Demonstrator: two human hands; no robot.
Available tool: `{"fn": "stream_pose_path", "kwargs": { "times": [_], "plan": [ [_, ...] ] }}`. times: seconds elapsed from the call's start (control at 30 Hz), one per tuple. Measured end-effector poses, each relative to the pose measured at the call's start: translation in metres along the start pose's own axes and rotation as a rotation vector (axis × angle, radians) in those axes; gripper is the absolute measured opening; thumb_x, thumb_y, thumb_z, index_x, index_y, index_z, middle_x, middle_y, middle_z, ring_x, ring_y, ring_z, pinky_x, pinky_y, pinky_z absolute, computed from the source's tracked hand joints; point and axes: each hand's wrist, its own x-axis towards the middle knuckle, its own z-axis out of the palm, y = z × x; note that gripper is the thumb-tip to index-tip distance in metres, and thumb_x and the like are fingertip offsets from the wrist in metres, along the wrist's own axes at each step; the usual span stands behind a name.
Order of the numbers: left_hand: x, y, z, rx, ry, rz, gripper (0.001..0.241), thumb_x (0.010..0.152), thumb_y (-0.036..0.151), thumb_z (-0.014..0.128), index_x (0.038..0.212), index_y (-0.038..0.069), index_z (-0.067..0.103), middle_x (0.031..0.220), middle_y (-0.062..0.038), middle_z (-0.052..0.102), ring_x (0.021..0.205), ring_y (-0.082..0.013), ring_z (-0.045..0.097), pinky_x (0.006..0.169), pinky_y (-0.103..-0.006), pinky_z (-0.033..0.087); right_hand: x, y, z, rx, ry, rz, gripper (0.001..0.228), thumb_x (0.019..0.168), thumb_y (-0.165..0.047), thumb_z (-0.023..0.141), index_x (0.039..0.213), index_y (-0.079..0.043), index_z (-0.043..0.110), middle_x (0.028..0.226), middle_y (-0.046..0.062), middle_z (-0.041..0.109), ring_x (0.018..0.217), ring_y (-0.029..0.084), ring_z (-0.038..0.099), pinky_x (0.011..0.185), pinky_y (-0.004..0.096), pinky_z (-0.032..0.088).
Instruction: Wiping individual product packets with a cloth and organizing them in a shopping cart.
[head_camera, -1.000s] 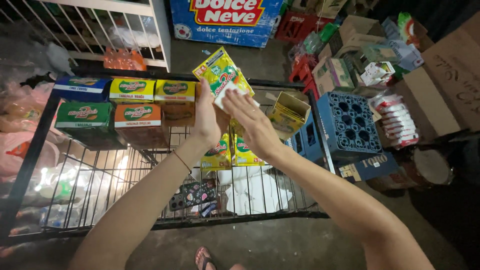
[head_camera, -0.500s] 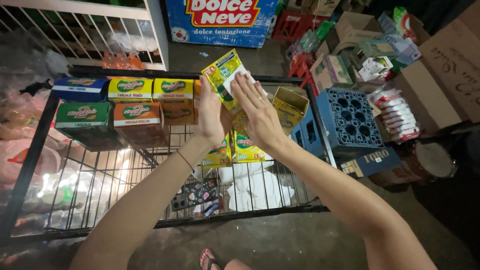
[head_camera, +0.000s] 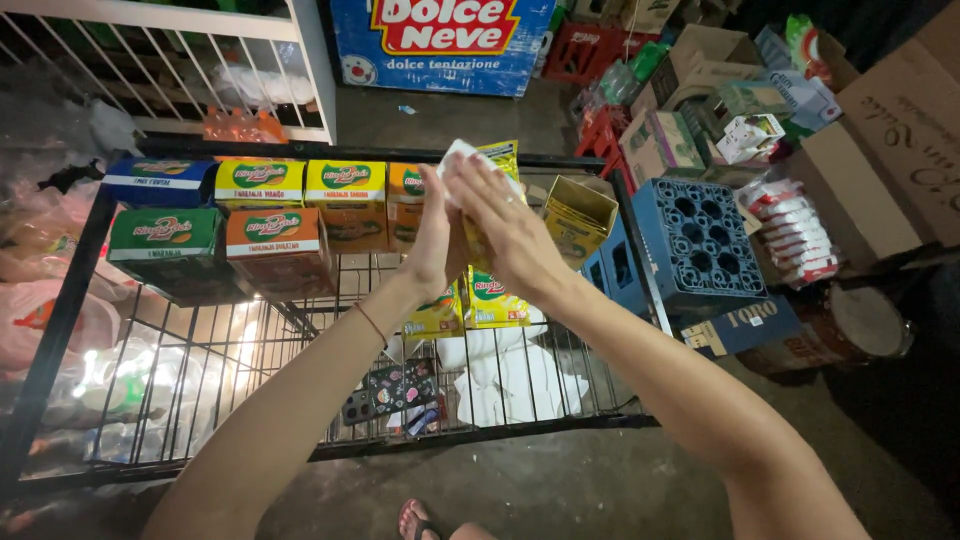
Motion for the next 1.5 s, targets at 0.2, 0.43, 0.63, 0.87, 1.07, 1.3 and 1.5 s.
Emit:
{"fn": "stream_pose_path", "kwargs": {
  "times": [0.2,0.43,0.63,0.87,1.07,1.3,1.5],
  "plan": [
    [0.009,-0.005,-0.005,0.298,0.131,-0.072,0.110,0.088,0.067,0.059,0.161,0.006,0.004,0.163,-0.029,0.006,0.153,-0.0443,-0.001,0.118,-0.0686,-0.002,0.005,0.009,-0.009,0.090,0.057,0.098,0.069,0.092,0.018,0.036,0.158,-0.003,0.037,0.164,0.019,0.036,0.152,0.042,0.027,0.126,0.052,0.023],
    [0.009,-0.001,-0.009,0.250,0.242,0.055,0.059,0.102,0.034,0.059,0.149,0.006,0.039,0.146,-0.019,0.040,0.145,-0.0378,0.033,0.117,-0.0591,0.024,0.006,0.017,-0.017,0.320,0.174,0.290,0.061,0.100,0.016,0.029,0.159,-0.001,0.034,0.160,0.027,0.035,0.149,0.045,0.028,0.123,0.057,0.026],
    [0.012,0.002,-0.019,0.090,0.424,-0.176,0.105,0.089,0.055,0.070,0.157,0.003,0.010,0.155,-0.027,0.025,0.150,-0.0438,0.018,0.112,-0.0753,-0.001,0.001,0.035,-0.019,0.260,0.541,0.419,0.058,0.104,0.007,0.054,0.156,-0.013,0.039,0.126,0.018,0.070,0.129,0.037,0.060,0.110,0.055,0.043],
    [0.022,-0.020,-0.034,0.251,0.312,-0.065,0.072,0.091,0.056,0.068,0.138,0.005,0.049,0.146,-0.016,0.036,0.147,-0.0388,0.020,0.110,-0.0727,0.008,0.008,0.023,-0.017,0.571,0.359,0.485,0.031,0.110,-0.016,0.044,0.117,-0.010,0.074,0.099,0.006,0.075,0.096,0.016,0.071,0.089,0.036,0.054],
    [0.010,-0.006,-0.017,0.601,0.228,0.191,0.037,0.097,0.044,0.069,0.084,0.014,0.052,0.069,0.003,0.046,0.061,-0.0087,0.040,0.062,-0.0278,0.041,0.004,0.032,-0.019,0.772,0.500,0.436,0.013,0.093,-0.010,0.079,0.101,-0.002,0.071,0.108,0.007,0.067,0.090,0.009,0.060,0.079,0.026,0.053],
    [0.010,-0.004,-0.017,0.610,0.256,0.370,0.031,0.094,0.037,0.076,0.098,0.008,0.069,0.086,-0.004,0.062,0.082,-0.0109,0.055,0.078,-0.0318,0.048,0.006,0.031,-0.056,0.739,0.453,0.386,0.045,0.090,-0.017,0.086,0.117,-0.002,0.052,0.100,0.005,0.049,0.085,0.012,0.054,0.066,0.028,0.055],
    [0.012,-0.010,-0.020,0.602,0.216,0.352,0.026,0.096,0.030,0.075,0.115,0.013,0.072,0.103,-0.004,0.064,0.090,-0.0071,0.056,0.078,-0.0246,0.052,0.001,0.016,-0.072,0.602,0.122,0.413,0.015,0.084,-0.008,0.089,0.087,-0.006,0.074,0.076,0.008,0.072,0.068,0.014,0.066,0.060,0.029,0.051]
  ]
}}
